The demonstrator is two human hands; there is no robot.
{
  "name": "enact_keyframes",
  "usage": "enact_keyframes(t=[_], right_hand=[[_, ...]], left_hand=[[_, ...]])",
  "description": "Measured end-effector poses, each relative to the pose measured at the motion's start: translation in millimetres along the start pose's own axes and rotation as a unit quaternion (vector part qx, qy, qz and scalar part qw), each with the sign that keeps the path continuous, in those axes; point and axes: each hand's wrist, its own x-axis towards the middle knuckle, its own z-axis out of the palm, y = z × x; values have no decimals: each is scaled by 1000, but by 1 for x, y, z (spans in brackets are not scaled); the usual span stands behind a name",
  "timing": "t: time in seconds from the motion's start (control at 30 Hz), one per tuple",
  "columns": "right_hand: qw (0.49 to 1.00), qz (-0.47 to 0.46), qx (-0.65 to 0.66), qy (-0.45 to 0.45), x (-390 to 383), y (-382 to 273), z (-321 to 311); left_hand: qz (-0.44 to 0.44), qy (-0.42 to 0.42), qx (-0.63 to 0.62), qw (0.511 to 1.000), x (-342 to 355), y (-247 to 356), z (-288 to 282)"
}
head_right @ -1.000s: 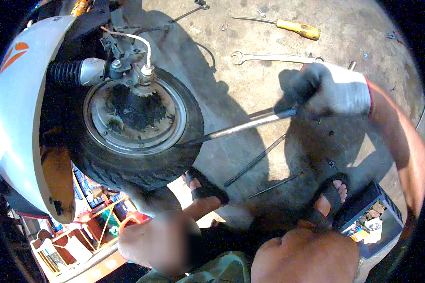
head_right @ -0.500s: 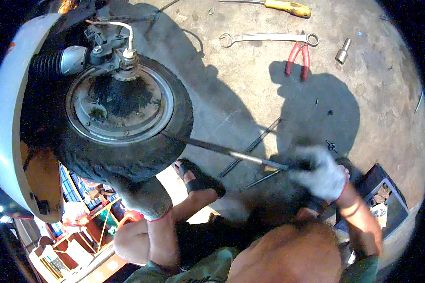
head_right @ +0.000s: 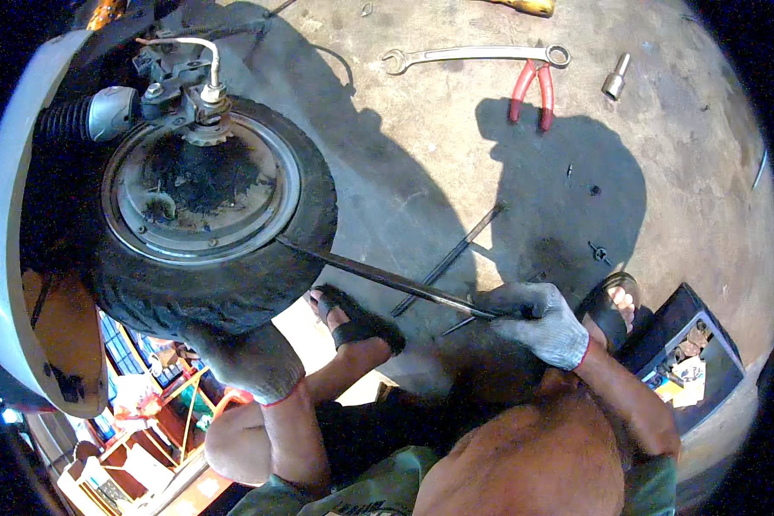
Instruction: The person removes an old tire from a scooter wheel rim using tire levers and then installs a new tire onto the rim.
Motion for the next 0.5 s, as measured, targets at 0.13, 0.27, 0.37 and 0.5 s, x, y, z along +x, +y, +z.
enact_keyframes(t=[0.13, 0.27, 0.37, 0.5], right_hand=[[995, 9, -89, -42, 11, -64, -43], [991, 26, -99, -81, 24, -98, -57], [995, 17, -46, -86, 22, -66, -37], [998, 35, 36, -29, 4, 12, 5]], left_hand=[[-37, -8, -109, 993, 3, 1, -5], [-45, -7, -125, 991, 3, -1, -6], [-28, 14, -64, 997, 0, 8, 0], [-44, 38, -68, 996, 3, 7, 13]])
